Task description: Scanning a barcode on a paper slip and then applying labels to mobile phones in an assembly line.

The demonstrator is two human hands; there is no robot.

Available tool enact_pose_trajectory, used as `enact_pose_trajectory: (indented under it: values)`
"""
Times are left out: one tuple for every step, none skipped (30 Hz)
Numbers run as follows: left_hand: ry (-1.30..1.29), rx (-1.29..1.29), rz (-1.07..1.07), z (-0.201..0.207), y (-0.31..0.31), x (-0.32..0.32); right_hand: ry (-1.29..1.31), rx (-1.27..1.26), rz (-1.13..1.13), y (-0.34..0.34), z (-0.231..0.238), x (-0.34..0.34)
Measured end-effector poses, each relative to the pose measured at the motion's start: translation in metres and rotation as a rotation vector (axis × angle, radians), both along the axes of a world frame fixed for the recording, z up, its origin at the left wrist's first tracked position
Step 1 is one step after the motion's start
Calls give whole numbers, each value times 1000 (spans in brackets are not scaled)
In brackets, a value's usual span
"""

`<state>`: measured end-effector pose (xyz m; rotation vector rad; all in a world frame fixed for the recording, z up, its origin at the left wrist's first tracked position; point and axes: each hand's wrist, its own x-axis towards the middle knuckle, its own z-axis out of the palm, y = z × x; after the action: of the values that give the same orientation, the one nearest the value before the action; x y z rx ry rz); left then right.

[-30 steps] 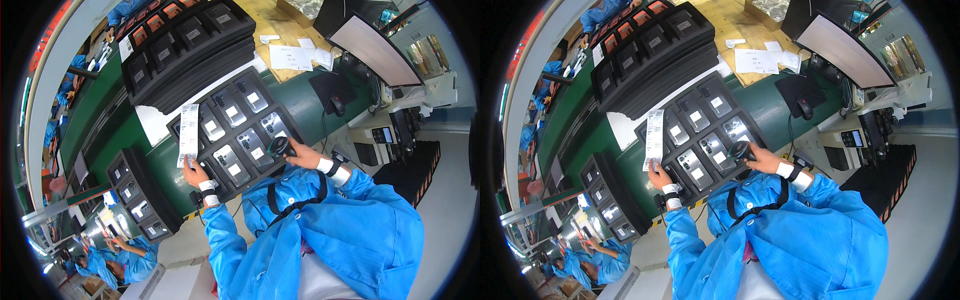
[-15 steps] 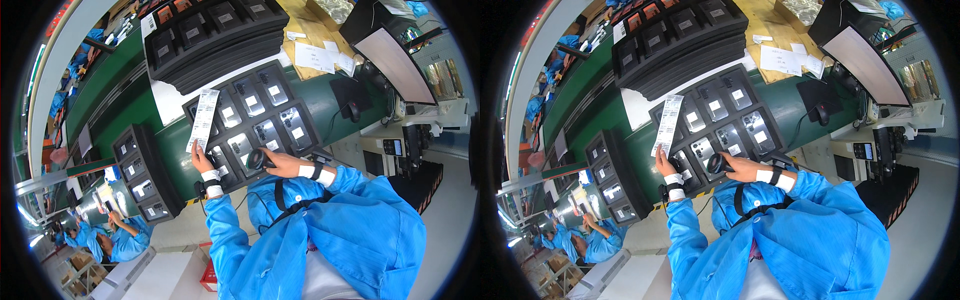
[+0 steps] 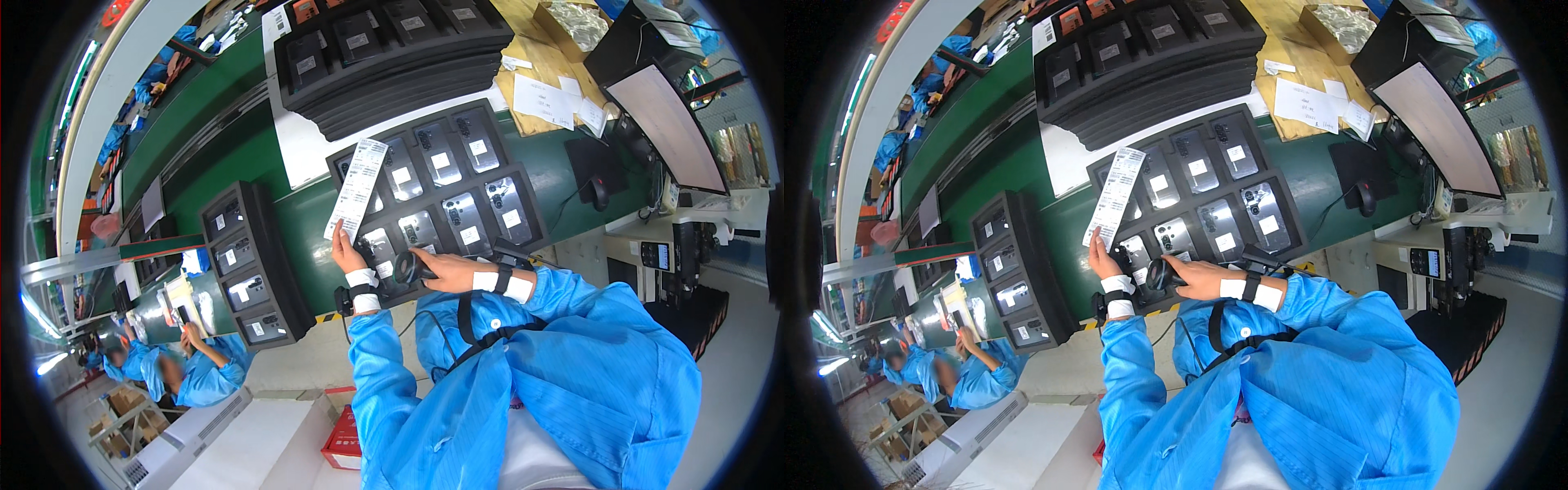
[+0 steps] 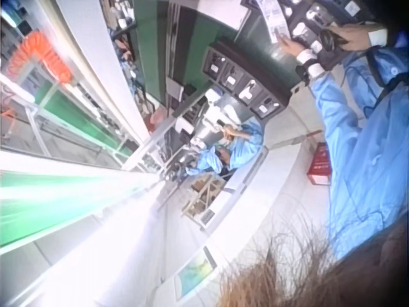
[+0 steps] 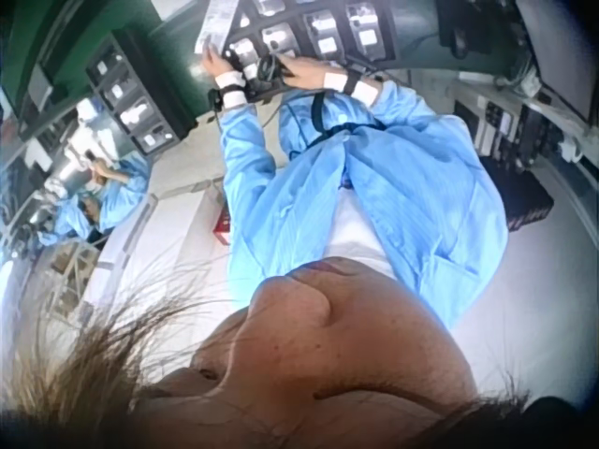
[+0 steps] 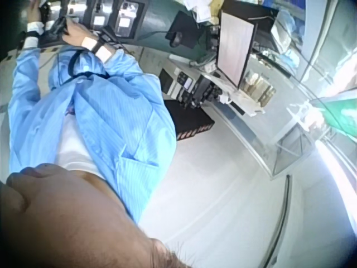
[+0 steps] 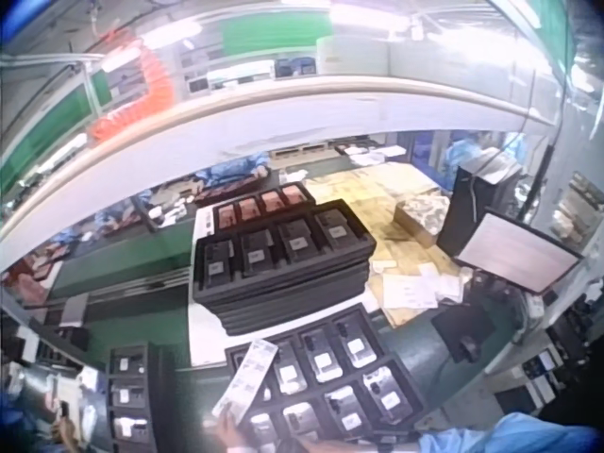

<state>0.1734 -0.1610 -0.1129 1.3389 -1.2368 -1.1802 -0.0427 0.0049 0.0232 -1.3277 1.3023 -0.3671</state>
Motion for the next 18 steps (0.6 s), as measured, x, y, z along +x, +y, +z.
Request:
enact_pose_trajectory:
  values:
    - [10,14,-13,1,0,-1,-18,-46,-6,-1,-1,3]
    - [21,29,-24,2,1,-1,-37,-91,-11,-3,-3,5]
    - [3,21,-27,5,1,-6,-36,-91,-13,-4,-10,7]
    - [2,17,-26,7,1,-7,-30,-142,-14,-7,-18,11]
    - [-4,10,-25,9,1,-10,-24,-194,-17,-10,-27,14]
    - [-10,3,-23,10,1,-10,-24,-197,-16,-13,-31,16]
    - [-9,-1,-24,11,0,-11,-14,-156,0,-17,-34,18]
    - [24,8,-22,12,-1,-12,-1,-116,15,-19,-37,17]
    - [57,18,-21,11,-1,-12,3,-118,9,-19,-37,15]
    - [92,27,-23,10,-1,-12,-29,-111,-1,-16,-36,12]
    - [14,3,-22,11,-1,-11,-58,-106,-13,-14,-34,8]
    - [-10,-6,-8,7,0,-6,-53,-18,-34,-12,-13,0]
    - [-45,-7,-6,7,1,-5,-41,-14,-72,-7,-4,-12]
    - [-79,-9,-4,7,2,-5,-30,-12,-111,1,-1,-25]
    - [-82,7,-16,15,0,-13,-25,-171,-203,17,-18,-43]
    - [-84,-10,6,7,1,-3,-64,-168,-283,25,-5,-59]
    - [-108,-28,9,2,3,2,-79,3,-338,29,16,-81]
    - [-131,-49,0,2,2,1,-133,-11,-519,43,9,-101]
